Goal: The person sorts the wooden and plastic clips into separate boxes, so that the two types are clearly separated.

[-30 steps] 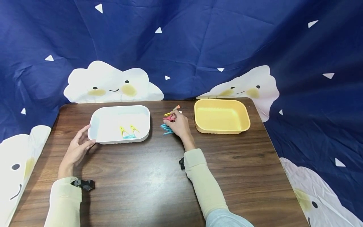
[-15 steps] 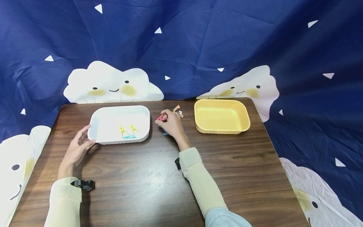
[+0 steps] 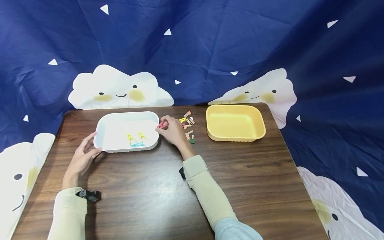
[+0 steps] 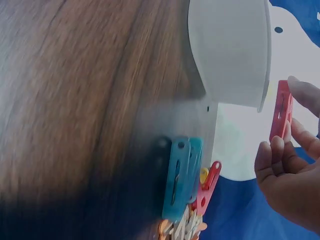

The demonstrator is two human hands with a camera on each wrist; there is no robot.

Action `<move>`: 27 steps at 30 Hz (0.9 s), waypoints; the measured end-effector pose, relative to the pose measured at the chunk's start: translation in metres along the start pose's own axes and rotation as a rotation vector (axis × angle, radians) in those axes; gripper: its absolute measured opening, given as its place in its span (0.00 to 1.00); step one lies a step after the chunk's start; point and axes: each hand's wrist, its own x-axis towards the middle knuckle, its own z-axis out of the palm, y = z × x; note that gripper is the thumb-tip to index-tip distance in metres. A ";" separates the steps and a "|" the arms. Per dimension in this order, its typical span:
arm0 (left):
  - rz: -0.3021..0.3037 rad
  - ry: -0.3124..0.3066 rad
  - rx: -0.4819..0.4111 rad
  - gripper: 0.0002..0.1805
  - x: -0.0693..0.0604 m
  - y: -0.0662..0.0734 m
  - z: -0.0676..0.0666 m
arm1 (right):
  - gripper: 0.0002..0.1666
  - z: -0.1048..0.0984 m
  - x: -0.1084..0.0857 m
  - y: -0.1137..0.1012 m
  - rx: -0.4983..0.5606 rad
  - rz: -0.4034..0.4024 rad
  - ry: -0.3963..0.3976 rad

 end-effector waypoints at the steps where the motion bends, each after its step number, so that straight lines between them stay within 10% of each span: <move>1: -0.003 0.001 0.004 0.40 0.000 0.000 0.000 | 0.24 0.002 0.000 -0.001 0.001 0.002 -0.005; 27: 0.001 -0.004 -0.032 0.40 0.001 -0.002 -0.001 | 0.29 0.033 0.004 -0.032 -0.077 -0.084 -0.138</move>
